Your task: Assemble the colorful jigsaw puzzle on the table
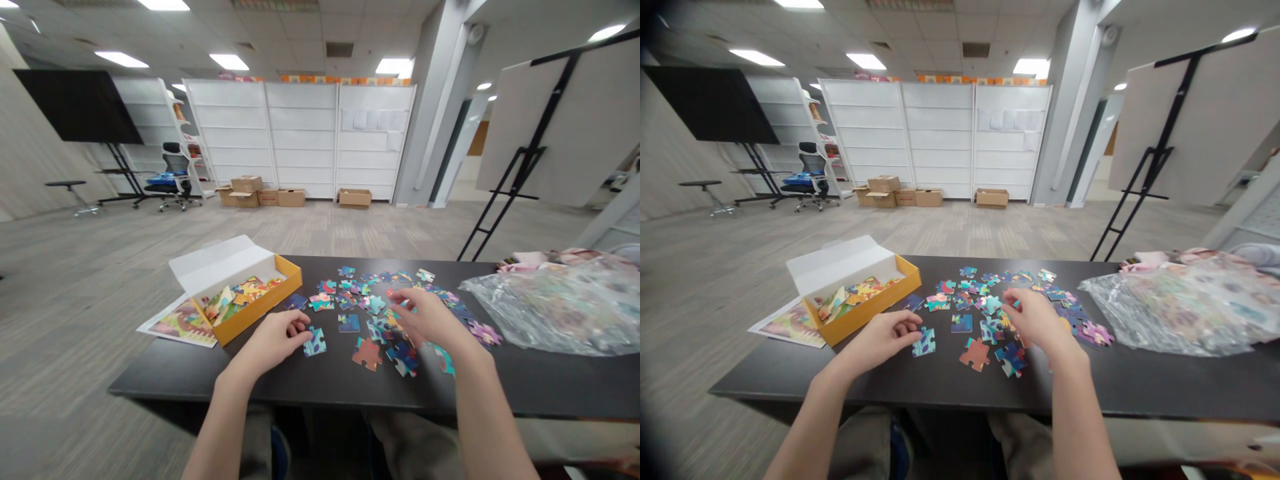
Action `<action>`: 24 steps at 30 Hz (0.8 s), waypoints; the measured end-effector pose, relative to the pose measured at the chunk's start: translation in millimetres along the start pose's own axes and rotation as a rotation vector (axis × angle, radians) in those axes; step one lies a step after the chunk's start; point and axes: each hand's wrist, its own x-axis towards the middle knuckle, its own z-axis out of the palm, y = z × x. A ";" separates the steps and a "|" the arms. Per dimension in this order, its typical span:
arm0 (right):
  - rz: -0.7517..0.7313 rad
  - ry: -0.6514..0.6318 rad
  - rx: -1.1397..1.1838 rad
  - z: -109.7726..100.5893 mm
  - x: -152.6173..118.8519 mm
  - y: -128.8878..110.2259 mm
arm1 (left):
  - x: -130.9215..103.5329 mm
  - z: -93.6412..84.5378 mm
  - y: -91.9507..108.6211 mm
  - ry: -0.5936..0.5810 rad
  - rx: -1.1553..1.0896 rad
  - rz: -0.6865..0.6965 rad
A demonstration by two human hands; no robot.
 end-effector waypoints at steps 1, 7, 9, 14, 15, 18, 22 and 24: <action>0.030 0.001 -0.002 -4.3 -2.5 2.8 | -0.5 1.1 1.3 -0.005 0.016 -0.002; 0.160 -0.222 0.018 -10.2 -14.0 6.7 | 0.3 8.1 8.7 -0.031 0.089 0.012; 0.175 -0.258 0.040 -4.7 -13.3 4.5 | 1.6 8.7 9.9 -0.054 0.107 0.014; 0.068 -0.226 -0.015 13.7 -5.2 -4.6 | 2.3 7.0 11.6 -0.095 0.080 0.025; 0.054 -0.227 -0.035 16.6 -3.9 -6.4 | 1.8 6.4 11.9 -0.101 0.070 0.028; 0.054 -0.254 -0.083 22.2 -1.8 -10.8 | 0.1 4.5 12.3 -0.122 0.047 0.033; 0.093 -0.259 -0.142 24.5 -1.9 -13.6 | -0.8 3.2 10.4 -0.143 0.034 0.036; 0.081 -0.234 -0.140 25.3 -2.0 -13.3 | -0.6 3.3 8.5 -0.149 0.028 0.042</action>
